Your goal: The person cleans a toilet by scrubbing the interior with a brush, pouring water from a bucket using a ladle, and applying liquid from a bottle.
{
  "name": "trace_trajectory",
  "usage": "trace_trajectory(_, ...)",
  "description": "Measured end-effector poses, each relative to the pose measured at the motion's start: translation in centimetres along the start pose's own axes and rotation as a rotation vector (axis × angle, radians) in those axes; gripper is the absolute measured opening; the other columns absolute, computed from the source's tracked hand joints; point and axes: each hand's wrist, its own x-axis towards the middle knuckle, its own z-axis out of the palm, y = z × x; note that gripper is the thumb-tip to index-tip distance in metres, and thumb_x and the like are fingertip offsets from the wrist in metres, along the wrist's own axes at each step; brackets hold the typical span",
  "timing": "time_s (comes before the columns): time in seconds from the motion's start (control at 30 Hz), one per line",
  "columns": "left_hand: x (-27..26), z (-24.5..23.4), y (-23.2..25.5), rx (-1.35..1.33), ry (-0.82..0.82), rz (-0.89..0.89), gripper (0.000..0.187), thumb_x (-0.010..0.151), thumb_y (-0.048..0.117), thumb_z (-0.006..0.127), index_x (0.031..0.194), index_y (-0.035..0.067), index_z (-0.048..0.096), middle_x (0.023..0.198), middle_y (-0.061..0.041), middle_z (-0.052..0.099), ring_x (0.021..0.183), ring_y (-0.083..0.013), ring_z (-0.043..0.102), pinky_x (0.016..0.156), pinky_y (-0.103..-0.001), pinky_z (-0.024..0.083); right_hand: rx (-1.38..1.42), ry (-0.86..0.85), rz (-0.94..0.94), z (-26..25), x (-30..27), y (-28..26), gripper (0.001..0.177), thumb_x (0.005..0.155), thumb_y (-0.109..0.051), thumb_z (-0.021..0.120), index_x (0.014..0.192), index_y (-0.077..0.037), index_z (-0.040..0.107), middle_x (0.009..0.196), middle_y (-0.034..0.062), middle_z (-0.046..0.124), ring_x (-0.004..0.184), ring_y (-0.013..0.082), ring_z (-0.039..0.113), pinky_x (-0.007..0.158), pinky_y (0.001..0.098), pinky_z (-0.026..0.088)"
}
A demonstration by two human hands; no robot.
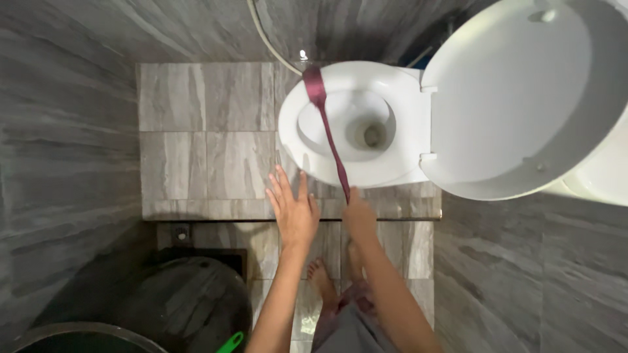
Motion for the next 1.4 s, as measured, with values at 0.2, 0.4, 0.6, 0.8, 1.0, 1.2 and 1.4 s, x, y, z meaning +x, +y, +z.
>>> trace_trajectory(0.2, 0.0, 0.8, -1.6, -0.009, 0.037, -0.009, 0.062, 0.104, 0.02, 0.066, 0.165, 0.009, 0.058, 0.184, -0.032, 0.011, 0.17, -0.057, 0.011, 0.137, -0.067, 0.013, 0.019, -0.113, 0.096, -0.2, 2.5, -1.4, 0.054, 0.103, -0.02, 0.058, 0.157, -0.015, 0.051, 0.117, 0.0342, 0.077, 0.111, 0.0572, 0.073, 0.094, 0.0669, 0.057)
trace_trajectory(0.4, -0.5, 1.0, -1.1, -0.004, 0.011, 0.013, 0.059, 0.106, 0.02, 0.065, 0.163, 0.007, 0.059, 0.183, -0.034, 0.009, 0.168, -0.0576, 0.009, 0.134, -0.069, 0.011, 0.067, 0.041, -0.062, 2.0, 0.1, 0.6, 0.054, 0.101, -0.019, 0.059, 0.154, -0.012, 0.053, 0.117, 0.0329, 0.076, 0.107, 0.0571, 0.073, 0.09, 0.0671, 0.056)
trace_trajectory(0.6, -0.4, 2.4, -2.0, -0.002, -0.004, -0.027, 0.067, 0.103, 0.017, 0.065, 0.168, 0.009, 0.052, 0.184, -0.033, 0.01, 0.17, -0.0544, 0.009, 0.136, -0.067, 0.01, 0.049, -0.01, -0.006, -0.1, 5.3, -3.1, 0.048, 0.104, -0.019, 0.055, 0.151, -0.009, 0.056, 0.106, 0.035, 0.077, 0.103, 0.0589, 0.073, 0.089, 0.0669, 0.058)
trace_trajectory(0.8, 1.0, 2.5, -3.0, 0.008, -0.024, -0.091, 0.075, 0.101, 0.018, 0.067, 0.171, 0.004, 0.043, 0.185, -0.031, 0.009, 0.171, -0.0545, 0.008, 0.137, -0.066, 0.008, -0.059, -0.06, -0.045, 3.0, -2.5, -0.2, 0.054, 0.103, -0.019, 0.056, 0.157, -0.017, 0.054, 0.108, 0.0303, 0.079, 0.101, 0.056, 0.075, 0.088, 0.0689, 0.056)
trace_trajectory(1.0, 0.5, 1.0, -4.8, 0.0, 0.023, -0.081, 0.072, 0.103, 0.018, 0.067, 0.171, 0.006, 0.046, 0.184, -0.033, 0.009, 0.17, -0.0551, 0.008, 0.136, -0.067, 0.008, 0.019, 0.058, 0.012, 0.6, 3.1, -0.7, 0.045, 0.106, -0.016, 0.054, 0.151, -0.009, 0.055, 0.106, 0.0343, 0.076, 0.102, 0.0586, 0.073, 0.088, 0.0679, 0.056)
trace_trajectory(1.2, 0.1, 0.7, -3.9, 0.003, -0.008, -0.119, 0.069, 0.103, 0.019, 0.066, 0.169, 0.006, 0.048, 0.184, -0.032, 0.009, 0.17, -0.0551, 0.008, 0.136, -0.067, 0.009, 0.015, -0.115, 0.007, 1.6, -5.3, -0.3, 0.053, 0.101, -0.021, 0.058, 0.153, -0.014, 0.051, 0.103, 0.0348, 0.077, 0.099, 0.0577, 0.074, 0.086, 0.0687, 0.056)
trace_trajectory(1.4, -0.2, 1.2, -2.8, -0.018, -0.01, -0.077, 0.07, 0.104, 0.018, 0.066, 0.17, 0.006, 0.048, 0.185, -0.032, 0.009, 0.17, -0.0552, 0.009, 0.136, -0.067, 0.01, 0.079, 0.103, 0.018, 0.2, 3.9, -0.7, 0.047, 0.101, -0.017, 0.058, 0.147, -0.008, 0.056, 0.098, 0.0381, 0.075, 0.096, 0.0617, 0.072, 0.083, 0.0697, 0.056)
